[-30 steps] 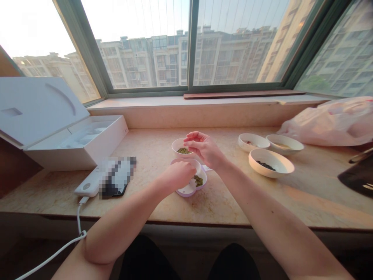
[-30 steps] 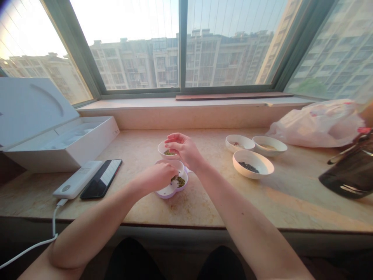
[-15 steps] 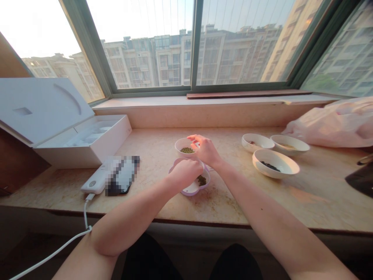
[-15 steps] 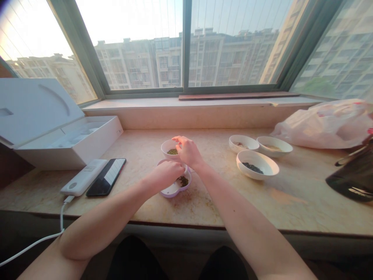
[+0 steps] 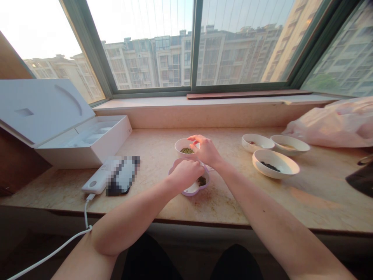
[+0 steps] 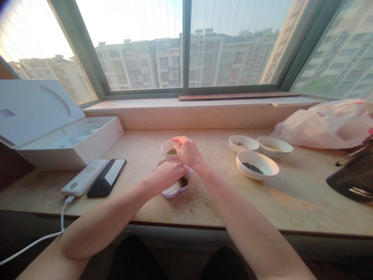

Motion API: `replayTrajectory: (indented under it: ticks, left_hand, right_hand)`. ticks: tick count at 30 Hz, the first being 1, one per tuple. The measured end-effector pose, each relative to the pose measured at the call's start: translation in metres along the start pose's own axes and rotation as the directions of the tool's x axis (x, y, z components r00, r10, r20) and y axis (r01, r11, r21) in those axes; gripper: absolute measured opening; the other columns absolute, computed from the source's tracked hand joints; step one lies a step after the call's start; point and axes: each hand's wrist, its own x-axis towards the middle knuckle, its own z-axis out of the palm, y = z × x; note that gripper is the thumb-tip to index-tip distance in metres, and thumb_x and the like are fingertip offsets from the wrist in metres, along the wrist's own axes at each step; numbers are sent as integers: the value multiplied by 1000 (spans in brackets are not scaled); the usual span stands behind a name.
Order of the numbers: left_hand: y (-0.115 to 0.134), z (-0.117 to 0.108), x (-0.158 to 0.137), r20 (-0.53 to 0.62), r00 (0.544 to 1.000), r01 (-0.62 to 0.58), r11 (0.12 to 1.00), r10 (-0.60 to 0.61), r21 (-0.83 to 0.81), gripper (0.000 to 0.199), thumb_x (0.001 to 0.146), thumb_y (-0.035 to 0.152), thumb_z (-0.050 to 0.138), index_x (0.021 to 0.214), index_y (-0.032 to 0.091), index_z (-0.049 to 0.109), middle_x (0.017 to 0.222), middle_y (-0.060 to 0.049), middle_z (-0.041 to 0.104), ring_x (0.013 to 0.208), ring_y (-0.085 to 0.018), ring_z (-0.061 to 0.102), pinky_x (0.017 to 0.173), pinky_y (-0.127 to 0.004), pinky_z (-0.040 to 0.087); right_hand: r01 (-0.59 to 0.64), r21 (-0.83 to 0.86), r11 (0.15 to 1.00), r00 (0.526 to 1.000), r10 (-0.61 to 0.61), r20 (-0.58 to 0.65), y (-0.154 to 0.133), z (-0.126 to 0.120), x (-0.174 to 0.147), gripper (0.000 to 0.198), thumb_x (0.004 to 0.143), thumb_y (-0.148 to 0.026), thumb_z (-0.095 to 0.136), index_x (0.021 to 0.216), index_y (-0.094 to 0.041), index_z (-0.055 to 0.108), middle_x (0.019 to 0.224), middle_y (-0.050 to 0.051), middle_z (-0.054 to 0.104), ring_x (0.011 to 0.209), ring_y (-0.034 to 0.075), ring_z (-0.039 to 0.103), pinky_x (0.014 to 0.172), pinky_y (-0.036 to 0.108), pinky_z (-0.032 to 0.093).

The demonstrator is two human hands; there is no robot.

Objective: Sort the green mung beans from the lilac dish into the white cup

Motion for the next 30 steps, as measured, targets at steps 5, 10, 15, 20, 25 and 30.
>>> replayTrajectory:
  ticks: [5,10,15,20,25,30]
  left_hand:
    - [-1,2,1,-30,999,-17,1000,17,15,22,88,4,52,86,12,73,85,-11,74,83,-27,72,67,-35,54]
    - [-11,-7,1,-89,993,-83,992,75,-90,29,80,-1,52,94,12,74,96,-11,75,96,-25,70,79,-33,54]
    - [-28,-19,3,-142,988,-126,882,68,-454,29,80,3,50,89,18,72,93,-3,74,82,-14,66,77,-27,52]
    - [-40,-21,4,-168,984,-111,527,-61,-843,10,78,10,59,82,14,67,80,-2,68,76,-11,62,71,-24,51]
    - [-41,-27,1,-137,990,-133,99,-40,-986,12,77,21,72,82,14,65,79,-2,65,73,-10,61,69,-24,50]
    - [-41,-33,-2,-141,990,-141,-187,-14,-972,20,73,24,80,82,15,65,78,-1,64,68,-9,62,69,-26,51]
  right_hand:
    - [-3,1,1000,1000,3,-6,0,0,0,25,86,-12,60,108,-20,71,114,8,74,103,23,69,90,36,52]
    - [-31,15,999,999,31,-6,-2,-6,-1,26,87,-14,60,108,-20,72,110,7,75,97,22,70,88,35,52]
    - [-83,13,996,996,83,-37,-4,-12,0,24,85,-13,60,104,-19,73,105,8,76,88,21,69,82,34,53]
    - [-52,3,999,999,52,-3,-5,-14,-1,26,83,-13,59,104,-16,73,103,9,77,90,22,70,81,33,53]
    - [-10,-7,1000,999,10,31,-7,-17,-4,31,75,-15,66,105,-14,72,105,11,77,93,24,70,81,33,52]
    - [-20,-45,999,994,25,105,-14,-21,-6,31,72,-16,68,103,-15,73,99,9,78,89,24,70,76,31,50]
